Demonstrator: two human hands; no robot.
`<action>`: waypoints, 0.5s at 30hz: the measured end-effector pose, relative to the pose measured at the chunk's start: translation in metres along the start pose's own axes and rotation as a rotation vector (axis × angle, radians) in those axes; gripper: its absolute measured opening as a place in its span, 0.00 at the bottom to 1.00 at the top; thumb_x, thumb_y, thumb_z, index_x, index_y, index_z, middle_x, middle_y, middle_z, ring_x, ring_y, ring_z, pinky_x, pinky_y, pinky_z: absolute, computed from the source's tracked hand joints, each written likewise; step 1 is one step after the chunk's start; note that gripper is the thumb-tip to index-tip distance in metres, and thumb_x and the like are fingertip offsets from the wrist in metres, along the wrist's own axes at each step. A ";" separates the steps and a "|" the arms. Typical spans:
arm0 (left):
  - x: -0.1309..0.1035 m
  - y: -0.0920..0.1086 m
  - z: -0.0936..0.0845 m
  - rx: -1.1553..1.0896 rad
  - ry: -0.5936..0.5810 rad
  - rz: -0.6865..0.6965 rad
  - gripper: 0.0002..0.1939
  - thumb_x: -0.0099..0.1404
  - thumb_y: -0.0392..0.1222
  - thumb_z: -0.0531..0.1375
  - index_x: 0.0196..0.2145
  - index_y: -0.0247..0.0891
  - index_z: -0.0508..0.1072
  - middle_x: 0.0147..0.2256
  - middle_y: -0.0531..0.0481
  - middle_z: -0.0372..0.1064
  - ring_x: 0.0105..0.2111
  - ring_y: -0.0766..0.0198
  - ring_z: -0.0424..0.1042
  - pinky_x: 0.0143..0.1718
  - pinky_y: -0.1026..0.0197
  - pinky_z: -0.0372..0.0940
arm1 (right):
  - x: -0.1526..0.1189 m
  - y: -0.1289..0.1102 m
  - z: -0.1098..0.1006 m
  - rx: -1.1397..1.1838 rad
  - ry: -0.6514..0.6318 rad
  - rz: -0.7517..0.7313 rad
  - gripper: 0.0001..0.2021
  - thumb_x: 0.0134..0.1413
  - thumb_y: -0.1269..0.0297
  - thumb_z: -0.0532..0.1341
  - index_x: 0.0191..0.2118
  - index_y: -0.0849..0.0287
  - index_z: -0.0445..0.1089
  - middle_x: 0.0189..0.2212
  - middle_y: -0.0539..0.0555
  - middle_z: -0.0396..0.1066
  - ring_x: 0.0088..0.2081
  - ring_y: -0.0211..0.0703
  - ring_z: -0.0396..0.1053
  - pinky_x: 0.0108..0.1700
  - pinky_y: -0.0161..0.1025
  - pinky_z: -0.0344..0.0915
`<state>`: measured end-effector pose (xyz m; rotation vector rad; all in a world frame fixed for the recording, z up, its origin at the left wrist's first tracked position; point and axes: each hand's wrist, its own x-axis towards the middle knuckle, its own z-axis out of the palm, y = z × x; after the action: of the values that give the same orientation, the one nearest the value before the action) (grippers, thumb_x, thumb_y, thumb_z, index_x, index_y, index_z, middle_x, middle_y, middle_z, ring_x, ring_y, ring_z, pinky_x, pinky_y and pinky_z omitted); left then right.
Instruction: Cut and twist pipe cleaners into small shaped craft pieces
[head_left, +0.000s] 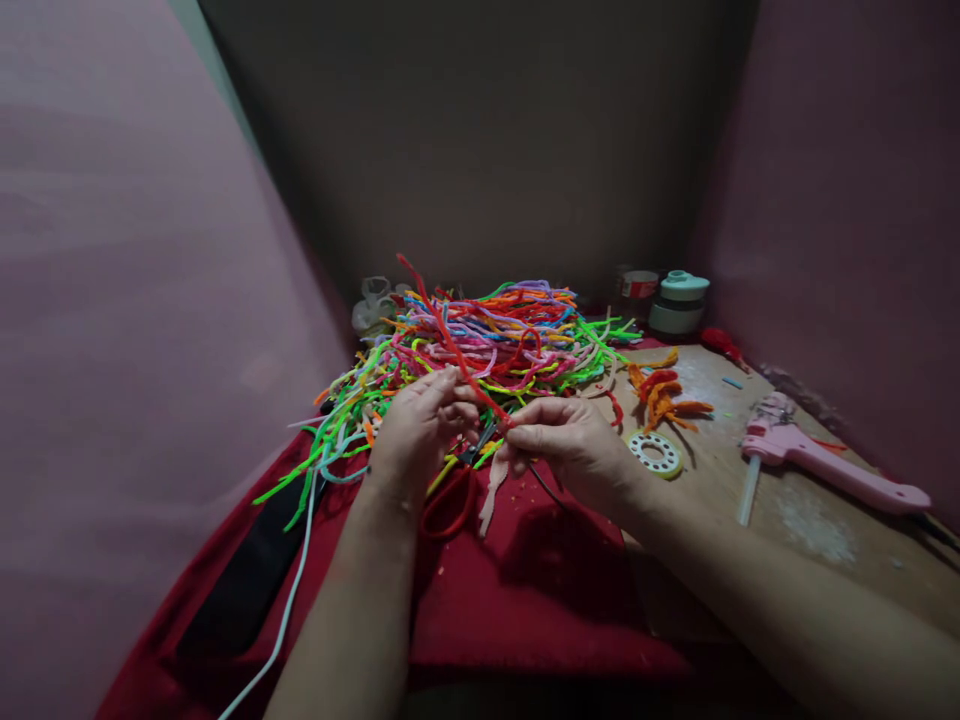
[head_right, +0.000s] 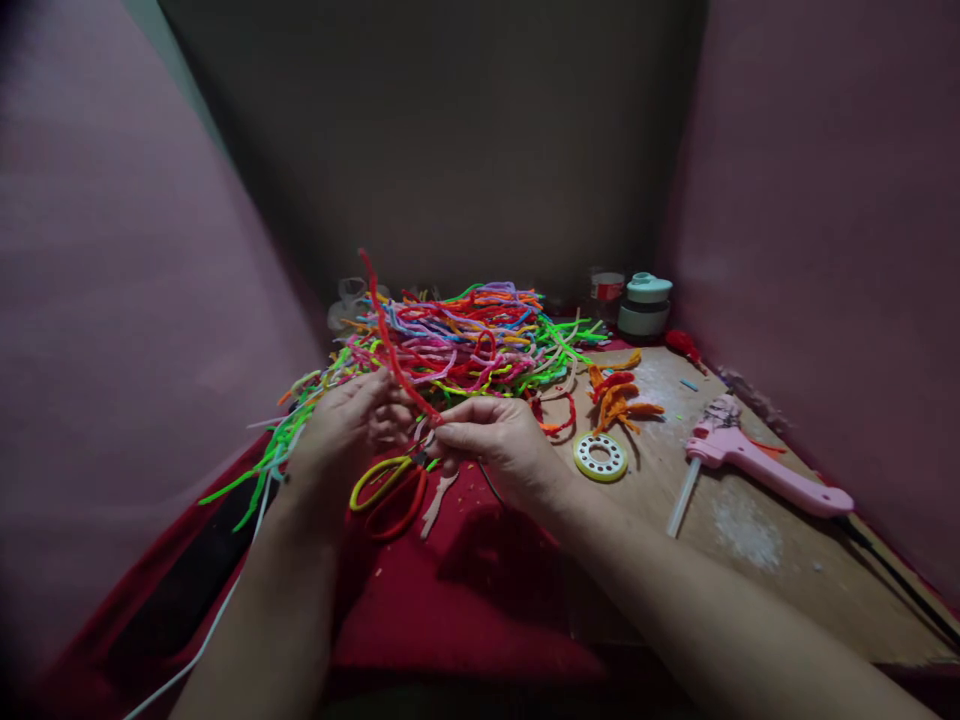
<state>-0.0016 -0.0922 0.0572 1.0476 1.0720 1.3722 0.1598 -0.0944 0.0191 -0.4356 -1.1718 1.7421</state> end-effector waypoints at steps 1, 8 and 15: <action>-0.003 0.003 -0.004 0.187 0.051 0.041 0.10 0.57 0.46 0.57 0.31 0.35 0.67 0.24 0.52 0.64 0.19 0.70 0.62 0.19 0.67 0.58 | 0.001 -0.001 -0.001 0.004 0.023 0.000 0.04 0.41 0.69 0.65 0.26 0.64 0.72 0.21 0.53 0.73 0.20 0.35 0.68 0.24 0.33 0.65; -0.041 -0.015 -0.038 1.496 -0.091 0.021 0.05 0.57 0.42 0.55 0.28 0.38 0.67 0.29 0.49 0.67 0.30 0.62 0.66 0.32 0.62 0.58 | 0.005 -0.005 -0.003 0.094 0.129 0.020 0.05 0.38 0.70 0.65 0.27 0.64 0.71 0.19 0.52 0.72 0.21 0.35 0.68 0.24 0.32 0.65; -0.045 -0.038 -0.051 1.560 -0.151 0.080 0.11 0.55 0.31 0.50 0.38 0.36 0.64 0.37 0.44 0.65 0.37 0.61 0.67 0.37 0.62 0.59 | 0.008 -0.001 -0.008 0.087 0.121 0.004 0.06 0.39 0.69 0.64 0.28 0.64 0.71 0.21 0.54 0.73 0.20 0.34 0.68 0.24 0.32 0.65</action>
<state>-0.0403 -0.1380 0.0080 2.2053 2.0071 0.2413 0.1618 -0.0833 0.0176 -0.4836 -1.0061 1.7381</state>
